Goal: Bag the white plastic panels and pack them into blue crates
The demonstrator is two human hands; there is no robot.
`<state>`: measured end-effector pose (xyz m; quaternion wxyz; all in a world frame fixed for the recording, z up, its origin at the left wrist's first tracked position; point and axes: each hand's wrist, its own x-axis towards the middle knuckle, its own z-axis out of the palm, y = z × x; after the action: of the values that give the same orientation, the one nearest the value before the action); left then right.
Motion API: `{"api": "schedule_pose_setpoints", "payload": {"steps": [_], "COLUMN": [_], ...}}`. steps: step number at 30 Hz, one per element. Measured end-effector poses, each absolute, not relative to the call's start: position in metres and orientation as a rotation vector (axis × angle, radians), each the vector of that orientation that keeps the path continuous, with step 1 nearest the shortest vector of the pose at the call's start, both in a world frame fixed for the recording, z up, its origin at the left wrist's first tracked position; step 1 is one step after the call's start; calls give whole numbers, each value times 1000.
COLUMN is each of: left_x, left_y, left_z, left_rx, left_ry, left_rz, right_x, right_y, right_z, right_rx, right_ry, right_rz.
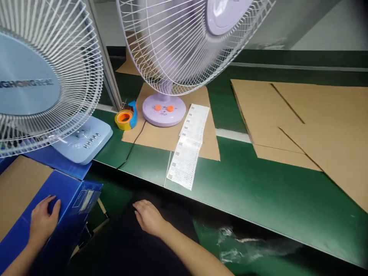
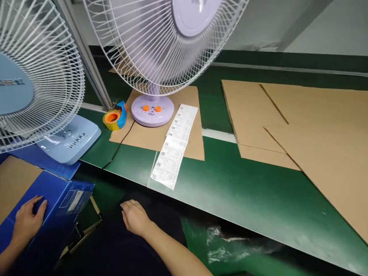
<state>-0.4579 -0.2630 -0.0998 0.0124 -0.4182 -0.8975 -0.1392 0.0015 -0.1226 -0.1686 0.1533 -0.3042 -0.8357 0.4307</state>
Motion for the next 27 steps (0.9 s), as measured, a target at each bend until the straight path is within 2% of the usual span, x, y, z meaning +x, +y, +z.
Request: {"api": "schedule_pose_setpoints", "payload": {"steps": [6, 11, 16, 22, 27], "left_x": [-442, -438, -431, -416, -408], "left_y": [-263, -271, -293, -351, -395], "left_z": [-95, -93, -88, -81, -87], "left_rx": [-1294, -1228, -1193, -1369, -1202], "left_ry": [-2747, -2757, -2628, -2676, -2836], "left_rz": [-526, -646, -818, -646, -551], "right_x": [-7, -46, -79, -81, -85], "right_y": [-99, -30, 15, 18, 21], "right_z": [-77, -29, -27, -40, -46], "right_rx": [-224, -210, -357, -422, -420], "right_ry": [-2492, -2550, -2655, -2683, -2739], "right_rz": [533, 230, 214, 175, 19]}}
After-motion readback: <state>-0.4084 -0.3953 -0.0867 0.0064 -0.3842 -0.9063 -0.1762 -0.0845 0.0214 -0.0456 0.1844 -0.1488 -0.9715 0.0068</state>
